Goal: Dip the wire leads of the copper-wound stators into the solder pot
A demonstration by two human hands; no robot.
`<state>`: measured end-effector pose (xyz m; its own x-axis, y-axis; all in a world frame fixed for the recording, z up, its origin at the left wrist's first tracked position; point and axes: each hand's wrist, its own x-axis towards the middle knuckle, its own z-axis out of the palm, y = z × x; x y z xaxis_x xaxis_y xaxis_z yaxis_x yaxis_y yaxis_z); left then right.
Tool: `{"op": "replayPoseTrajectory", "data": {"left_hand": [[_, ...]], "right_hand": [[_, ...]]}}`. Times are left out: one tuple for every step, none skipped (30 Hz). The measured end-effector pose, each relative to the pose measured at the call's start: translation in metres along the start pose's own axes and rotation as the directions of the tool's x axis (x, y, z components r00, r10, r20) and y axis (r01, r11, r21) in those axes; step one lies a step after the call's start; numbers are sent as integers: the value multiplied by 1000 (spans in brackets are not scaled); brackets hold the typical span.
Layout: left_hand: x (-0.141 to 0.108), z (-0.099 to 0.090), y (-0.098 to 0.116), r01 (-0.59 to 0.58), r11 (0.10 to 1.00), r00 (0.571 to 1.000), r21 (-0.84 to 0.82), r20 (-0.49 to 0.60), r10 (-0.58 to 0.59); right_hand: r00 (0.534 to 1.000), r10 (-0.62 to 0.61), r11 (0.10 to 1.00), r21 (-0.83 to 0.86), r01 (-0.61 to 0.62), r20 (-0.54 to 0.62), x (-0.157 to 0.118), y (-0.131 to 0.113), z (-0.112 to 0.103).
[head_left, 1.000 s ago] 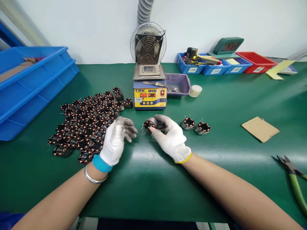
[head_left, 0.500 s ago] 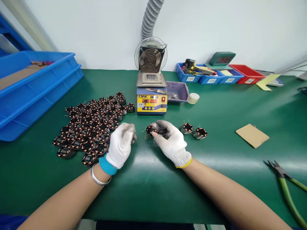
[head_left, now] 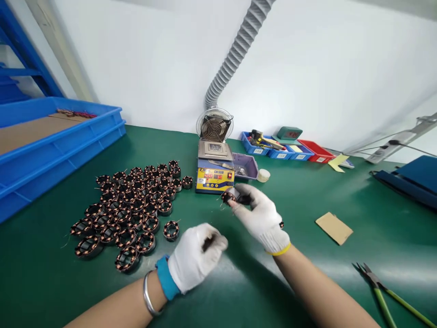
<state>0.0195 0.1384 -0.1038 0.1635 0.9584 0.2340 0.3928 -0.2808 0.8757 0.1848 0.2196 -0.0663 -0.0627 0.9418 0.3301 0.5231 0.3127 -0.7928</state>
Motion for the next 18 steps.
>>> {"op": "replayPoseTrajectory", "data": {"left_hand": [[0,4,1,-4,997,996,77,91,-3],[0,8,1,-13,988,986,152,168,-13],[0,11,0,-20,977,974,211,225,-28],[1,13,-1,-25,968,965,249,260,-42],[2,14,-2,-24,963,959,268,279,-53],[3,14,-3,-19,962,957,274,284,-62],[4,13,-5,-12,962,957,273,281,-68],[5,12,-5,-5,963,957,269,279,-73],[5,11,-6,-2,964,957,265,281,-75],[6,10,-6,0,965,956,262,283,-77],[6,10,-6,2,966,955,258,285,-78],[6,10,-7,3,967,955,256,286,-79],[6,10,-7,3,967,954,256,289,-80],[6,10,-7,2,966,953,258,292,-80],[6,11,-8,0,966,952,259,295,-79],[7,12,-8,-2,966,951,259,299,-78],[7,12,-9,-5,966,950,258,302,-76],[7,13,-9,-6,967,951,256,301,-74]], "right_hand": [[999,-32,997,-74,31,-19,17,-5,-6],[997,-68,984,-164,63,-30,35,-11,-11],[993,-109,959,-265,96,-35,56,-18,-15],[988,-154,924,-357,137,-20,76,-25,-17],[981,-195,879,-445,174,-1,97,-32,-18],[974,-224,821,-534,199,20,117,-39,-18],[969,-242,762,-610,219,46,135,-45,-16],[968,-239,705,-672,225,73,152,-49,-13],[968,-231,652,-722,232,103,166,-53,-9],[967,-217,605,-759,240,133,178,-56,-4],[965,-206,563,-786,254,163,188,-59,1],[960,-202,524,-807,272,192,195,-60,6],[956,-198,487,-825,287,215,200,-61,10],[954,-192,453,-841,296,232,204,-62,14],[952,-182,422,-855,300,245,206,-63,18],[951,-169,394,-867,306,259,207,-64,20],[950,-155,370,-875,312,273,207,-65,23],[947,-143,349,-881,320,288,206,-66,25]]}}
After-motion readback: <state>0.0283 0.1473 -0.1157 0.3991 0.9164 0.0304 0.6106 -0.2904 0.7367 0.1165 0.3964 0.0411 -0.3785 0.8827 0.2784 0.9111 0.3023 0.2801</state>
